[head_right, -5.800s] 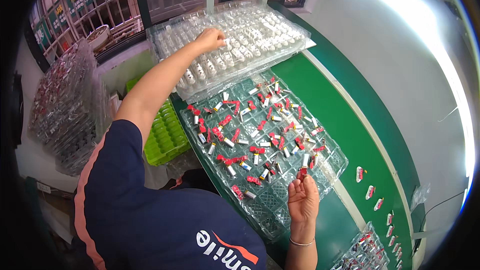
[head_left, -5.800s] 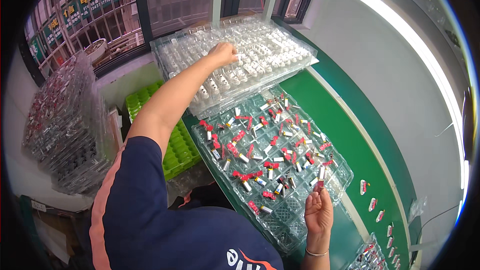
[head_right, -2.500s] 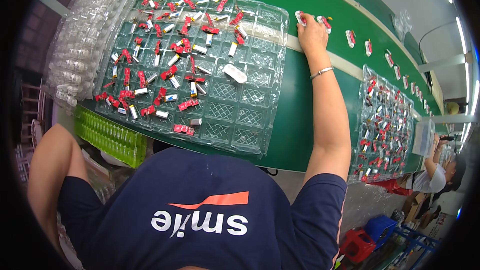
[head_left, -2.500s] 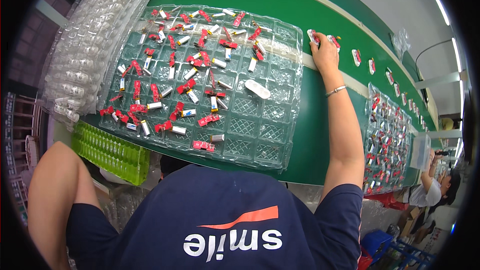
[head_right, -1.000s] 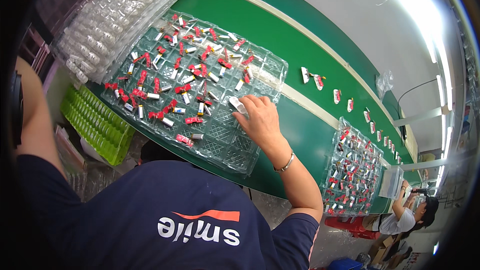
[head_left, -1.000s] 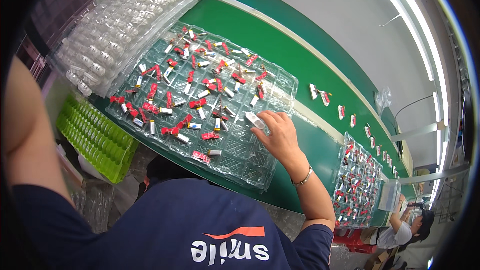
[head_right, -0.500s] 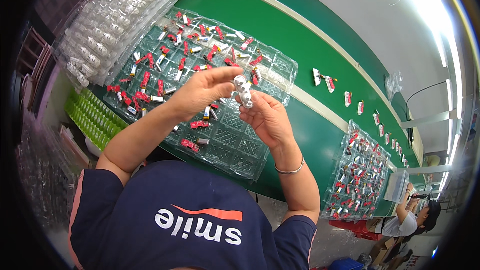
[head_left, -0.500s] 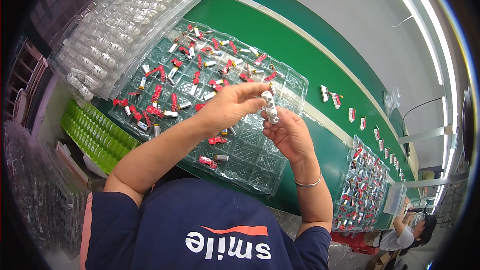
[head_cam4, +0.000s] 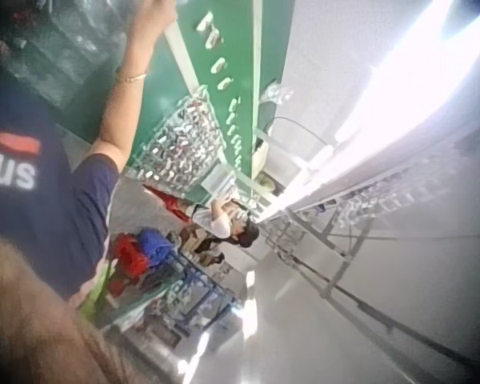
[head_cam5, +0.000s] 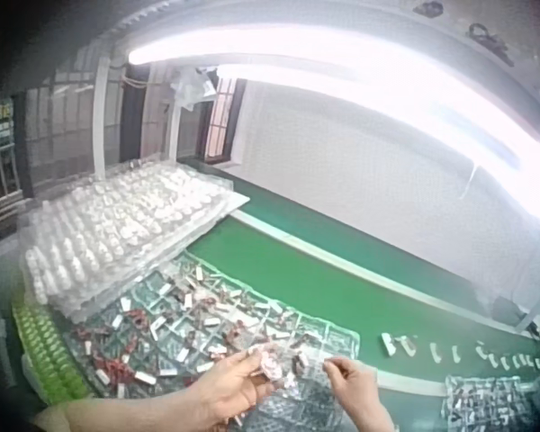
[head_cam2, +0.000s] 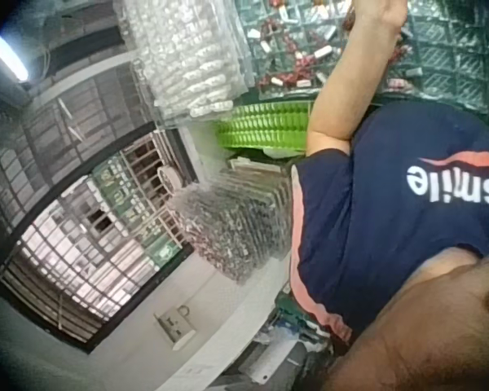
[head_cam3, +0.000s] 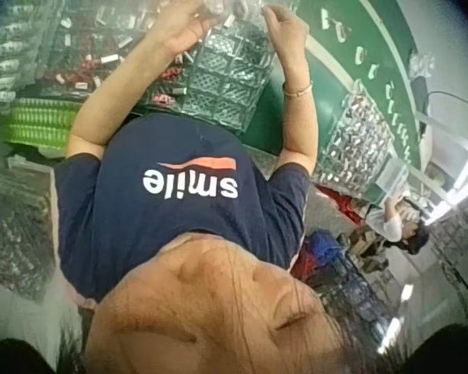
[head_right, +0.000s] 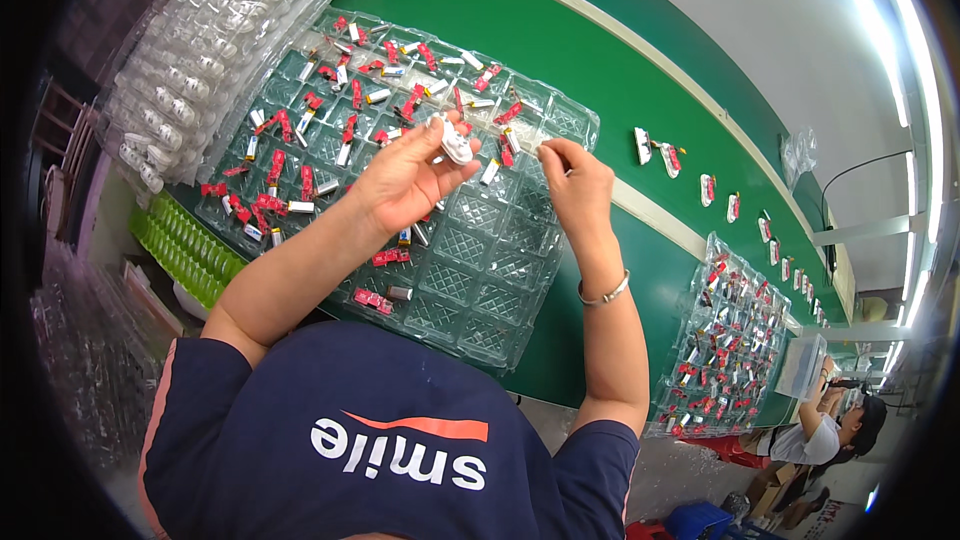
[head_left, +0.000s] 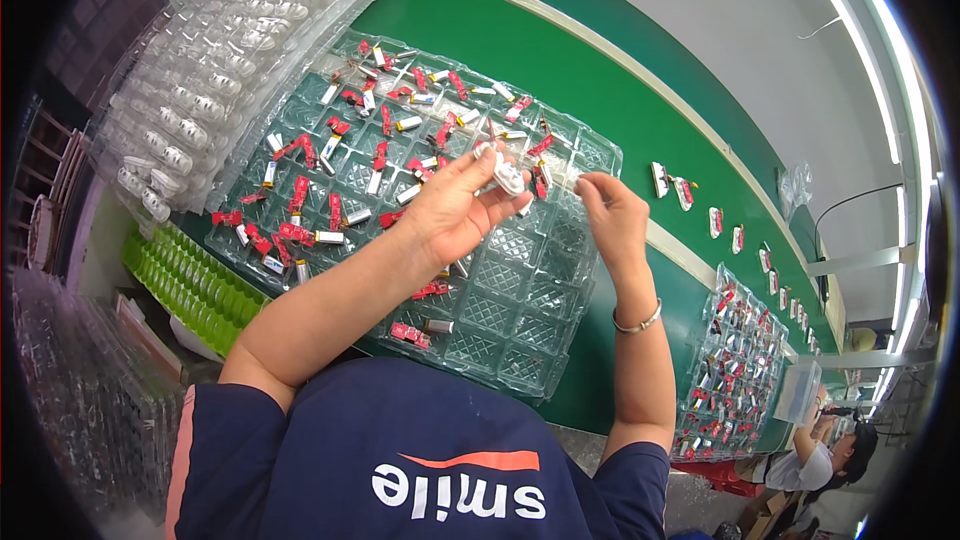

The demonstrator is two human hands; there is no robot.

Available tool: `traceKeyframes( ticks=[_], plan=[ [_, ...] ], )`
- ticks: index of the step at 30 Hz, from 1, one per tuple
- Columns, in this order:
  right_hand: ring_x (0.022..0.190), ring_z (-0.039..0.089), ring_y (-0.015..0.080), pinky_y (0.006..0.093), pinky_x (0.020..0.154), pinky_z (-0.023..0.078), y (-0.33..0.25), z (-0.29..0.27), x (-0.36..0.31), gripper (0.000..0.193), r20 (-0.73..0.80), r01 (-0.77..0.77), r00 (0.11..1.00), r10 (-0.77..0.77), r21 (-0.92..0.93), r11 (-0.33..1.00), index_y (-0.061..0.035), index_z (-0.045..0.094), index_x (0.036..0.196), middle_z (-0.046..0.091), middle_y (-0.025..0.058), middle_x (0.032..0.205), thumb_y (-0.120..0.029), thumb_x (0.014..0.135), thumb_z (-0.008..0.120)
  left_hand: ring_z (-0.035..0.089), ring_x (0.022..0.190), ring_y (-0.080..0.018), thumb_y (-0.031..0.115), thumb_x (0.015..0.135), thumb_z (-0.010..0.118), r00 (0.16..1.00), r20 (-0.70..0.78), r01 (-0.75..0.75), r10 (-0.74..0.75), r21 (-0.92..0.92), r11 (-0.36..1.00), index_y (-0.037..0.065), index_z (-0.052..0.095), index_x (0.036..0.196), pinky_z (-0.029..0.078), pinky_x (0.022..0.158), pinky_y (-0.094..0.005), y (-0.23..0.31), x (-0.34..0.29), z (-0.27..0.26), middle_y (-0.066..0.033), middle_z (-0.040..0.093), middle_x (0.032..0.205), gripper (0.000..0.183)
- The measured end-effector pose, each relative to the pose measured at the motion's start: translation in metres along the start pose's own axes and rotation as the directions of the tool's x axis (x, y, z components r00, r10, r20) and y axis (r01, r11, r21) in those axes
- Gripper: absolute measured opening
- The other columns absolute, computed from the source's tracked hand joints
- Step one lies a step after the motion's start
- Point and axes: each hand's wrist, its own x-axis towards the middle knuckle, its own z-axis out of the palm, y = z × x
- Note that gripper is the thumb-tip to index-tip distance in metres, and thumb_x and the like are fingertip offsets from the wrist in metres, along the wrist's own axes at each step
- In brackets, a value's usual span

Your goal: The person assembles small plastic and metal electronic components by hand, placing them into plastic trays.

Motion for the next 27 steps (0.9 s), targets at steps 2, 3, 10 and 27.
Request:
traceKeyframes(
  ticks=[2,3,10,27],
  plan=[
    [0.063,0.060,0.0218,0.0312,0.060,0.047,-0.003,0.013,0.009,0.010,0.065,0.172,0.985,-0.159,-0.393,0.903,-0.0052,0.066,0.082,0.065,0.0084,0.072,-0.013,0.079,0.061,0.055,0.100,-0.0245,0.021,0.090,0.050,0.999,0.035,0.022,-0.022,0.014,1.000,0.002,0.041,0.121,0.051,0.084,-0.0396,-0.009,0.000,-0.003,-0.0101,0.051,0.107,0.038],
    [0.067,0.060,0.0184,0.0286,0.066,0.047,0.004,0.019,0.014,0.015,0.111,0.198,0.980,-0.166,-0.444,0.874,-0.0083,0.065,0.091,0.064,0.0090,0.078,-0.011,0.077,0.062,0.054,0.101,-0.0250,0.021,0.089,0.050,0.999,0.038,0.021,-0.022,0.015,1.000,0.002,0.038,0.123,0.052,0.083,-0.0398,-0.011,-0.001,-0.005,-0.0103,0.051,0.107,0.041],
    [0.086,0.053,0.0257,0.0353,0.072,0.046,0.009,0.039,0.051,0.014,0.273,0.477,0.878,-0.393,-0.570,0.669,-0.0086,0.065,0.084,0.056,0.0069,0.091,-0.006,0.071,0.063,0.056,0.098,-0.0240,0.020,0.088,0.052,0.991,0.117,0.060,-0.064,0.041,0.997,0.002,0.035,0.128,0.052,0.082,-0.0391,-0.021,-0.002,-0.017,-0.0104,0.052,0.105,0.046],
    [0.061,0.059,0.0142,0.0263,0.058,0.047,0.003,0.016,0.014,0.008,-0.004,0.114,0.993,-0.121,-0.301,0.947,-0.0011,0.058,0.083,0.062,0.0084,0.071,-0.005,0.077,0.062,0.057,0.096,-0.0194,0.021,0.087,0.054,0.973,0.161,0.149,-0.167,0.115,0.982,0.003,0.038,0.125,0.053,0.079,-0.0368,-0.021,-0.007,-0.014,-0.0071,0.054,0.106,0.044]
  ],
)
